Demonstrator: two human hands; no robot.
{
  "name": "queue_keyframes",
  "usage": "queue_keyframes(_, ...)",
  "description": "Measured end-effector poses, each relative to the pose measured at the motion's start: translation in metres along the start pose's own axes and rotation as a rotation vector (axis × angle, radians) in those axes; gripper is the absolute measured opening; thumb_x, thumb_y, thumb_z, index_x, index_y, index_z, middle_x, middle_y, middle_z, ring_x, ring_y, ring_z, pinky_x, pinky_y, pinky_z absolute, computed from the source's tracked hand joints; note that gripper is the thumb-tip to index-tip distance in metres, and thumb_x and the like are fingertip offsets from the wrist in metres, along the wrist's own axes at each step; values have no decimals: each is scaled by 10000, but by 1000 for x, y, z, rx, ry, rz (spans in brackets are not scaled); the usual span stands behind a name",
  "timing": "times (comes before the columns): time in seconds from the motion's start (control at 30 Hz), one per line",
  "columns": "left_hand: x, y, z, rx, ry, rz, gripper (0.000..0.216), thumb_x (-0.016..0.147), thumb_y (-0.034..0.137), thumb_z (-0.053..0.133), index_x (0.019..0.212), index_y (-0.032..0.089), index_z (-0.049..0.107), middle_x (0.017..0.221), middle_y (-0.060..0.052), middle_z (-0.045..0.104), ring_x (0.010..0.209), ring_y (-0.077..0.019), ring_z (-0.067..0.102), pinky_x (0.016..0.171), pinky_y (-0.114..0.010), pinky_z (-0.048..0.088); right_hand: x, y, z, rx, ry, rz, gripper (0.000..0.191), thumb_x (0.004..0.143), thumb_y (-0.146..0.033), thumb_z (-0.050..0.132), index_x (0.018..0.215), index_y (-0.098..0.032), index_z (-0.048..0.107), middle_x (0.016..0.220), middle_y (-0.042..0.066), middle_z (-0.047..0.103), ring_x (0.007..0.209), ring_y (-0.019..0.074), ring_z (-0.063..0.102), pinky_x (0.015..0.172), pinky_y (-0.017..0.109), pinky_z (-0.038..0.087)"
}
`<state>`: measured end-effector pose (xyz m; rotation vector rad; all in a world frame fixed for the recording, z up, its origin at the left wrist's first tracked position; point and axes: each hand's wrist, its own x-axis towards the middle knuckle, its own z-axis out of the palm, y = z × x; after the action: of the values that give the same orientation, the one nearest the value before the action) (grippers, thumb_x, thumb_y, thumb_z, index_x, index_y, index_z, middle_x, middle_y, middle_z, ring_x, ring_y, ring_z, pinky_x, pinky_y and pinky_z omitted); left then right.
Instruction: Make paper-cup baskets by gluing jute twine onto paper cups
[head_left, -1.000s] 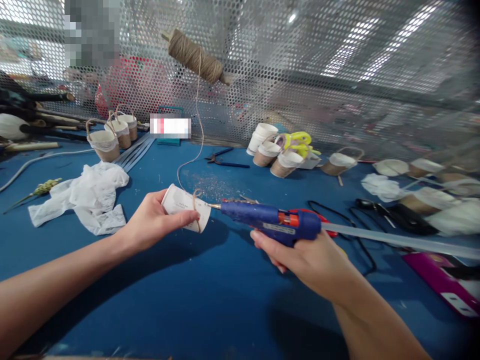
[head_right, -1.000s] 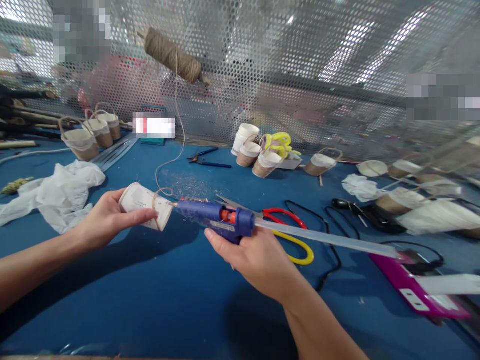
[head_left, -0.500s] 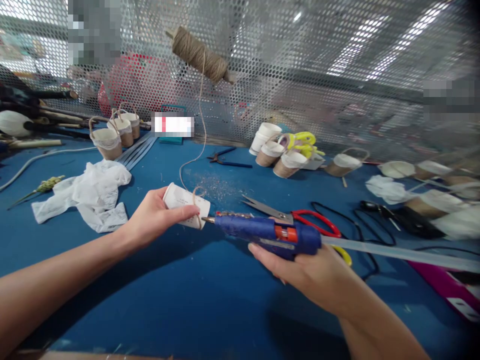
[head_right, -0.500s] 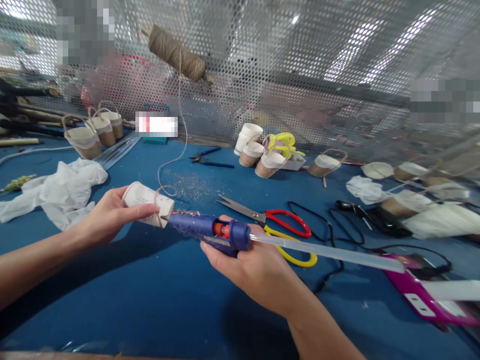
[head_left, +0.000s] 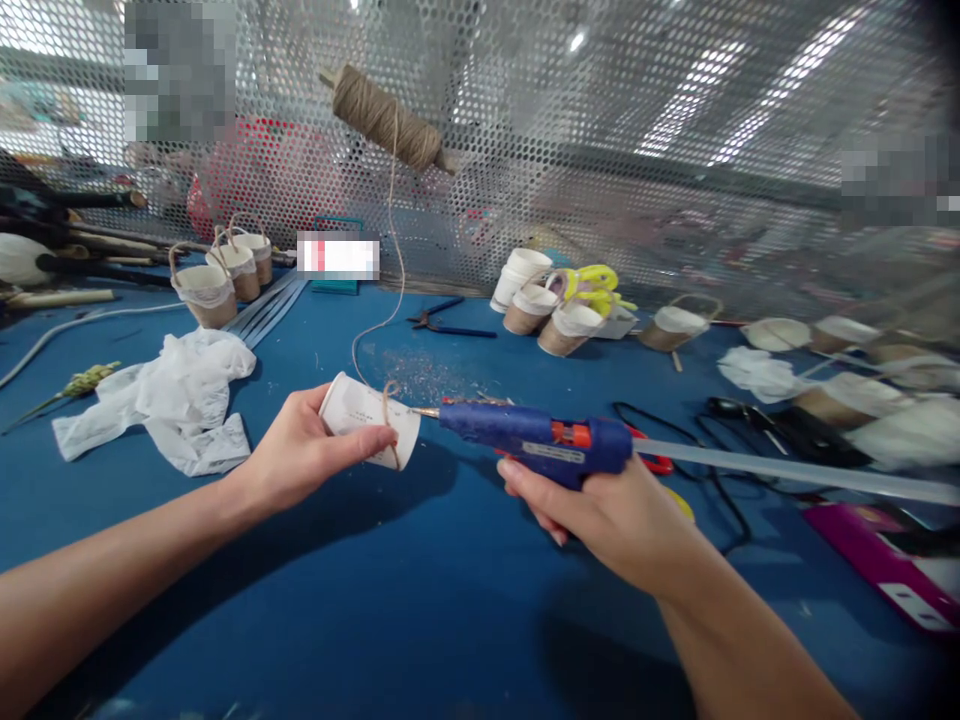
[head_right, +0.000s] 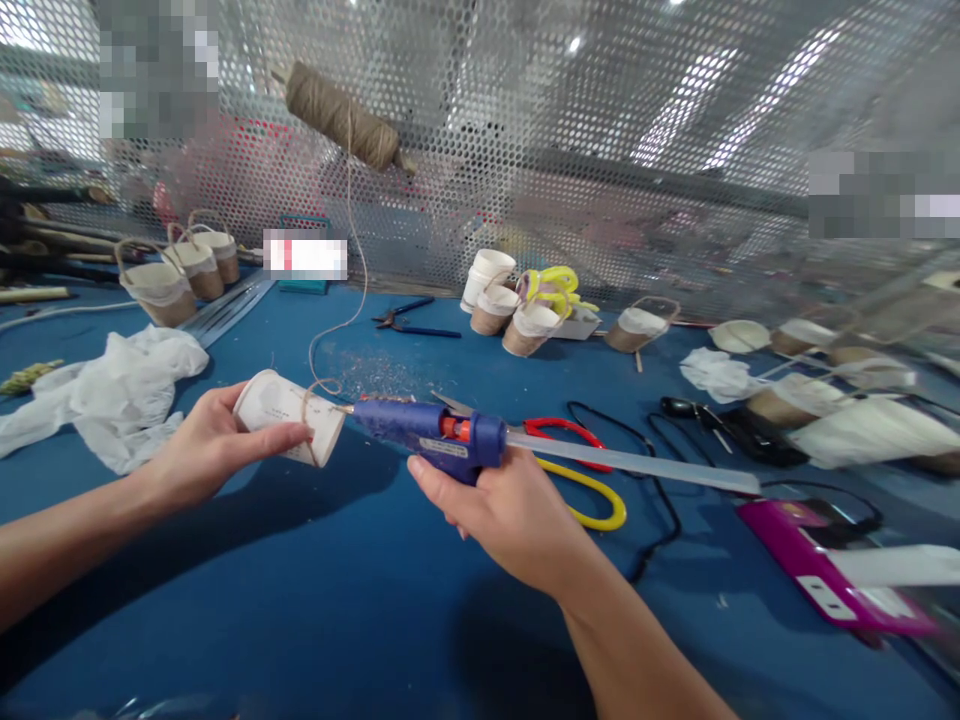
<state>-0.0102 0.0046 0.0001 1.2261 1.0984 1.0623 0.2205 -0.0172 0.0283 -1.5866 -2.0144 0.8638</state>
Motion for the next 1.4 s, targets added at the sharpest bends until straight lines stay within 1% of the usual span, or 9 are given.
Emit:
queue_keyframes(0.2,1,-2,-1,1,5,-15,237,593,263,718,760,136,609,736,-32,703,635,-159,644,636,-269,529,-4,1,1,-5,-46,-5,324,773,-431,500,548,-200,483,375,-42,466,367,104,481,407,230,432)
queue_keyframes(0.37,0,-1,-1,13,-1,-20,235,596,268,719,756,138,604,721,-23,697,635,-158,643,633,-263,525,-2,0,0,42,-20,28,298,763,-440,513,603,-190,492,388,-49,456,354,91,461,401,222,428)
queue_keyframes(0.47,0,-1,-1,9,-4,-22,238,594,266,723,754,138,603,712,-18,694,623,-148,637,623,-252,524,-2,0,-2,43,-37,30,300,766,-433,512,592,-189,485,393,-44,462,362,92,473,408,218,434)
queue_keyframes(0.63,1,-3,-1,-5,-14,-24,228,604,261,719,765,143,610,726,-17,697,624,-136,634,620,-235,524,-4,-1,-2,58,-35,0,291,768,-423,513,595,-190,496,380,-50,453,344,85,450,375,208,414)
queue_keyframes(0.9,0,-4,-2,14,-13,-11,234,593,278,720,750,143,610,725,-26,700,632,-156,643,625,-258,527,-2,-4,-1,92,-33,20,278,761,-398,526,581,-188,504,363,-56,441,332,81,445,369,207,426)
queue_keyframes(1.03,0,-3,-1,10,-15,-13,229,593,271,718,751,141,614,721,-25,700,624,-151,641,617,-250,525,-3,-5,-1,113,-12,12,266,768,-387,524,593,-187,510,362,-59,432,337,77,436,369,201,421)
queue_keyframes(1.13,-1,-2,-1,-7,-19,-13,224,589,254,723,749,144,611,705,-14,696,612,-142,637,609,-238,524,-2,-3,-1,98,-30,12,284,762,-399,530,579,-184,498,368,-51,446,339,81,457,367,200,424)
queue_keyframes(1.3,0,-1,-1,14,-13,-14,230,593,269,717,750,136,613,727,-33,703,634,-165,647,624,-264,528,-2,-1,1,116,-6,17,279,763,-404,532,595,-183,513,370,-54,443,331,76,432,357,200,423)
queue_keyframes(1.4,0,-1,0,25,-12,-10,235,590,269,718,753,139,610,729,-34,706,643,-171,650,622,-265,527,-2,0,0,99,-22,-4,286,760,-409,530,586,-184,512,368,-52,448,324,79,442,357,204,425)
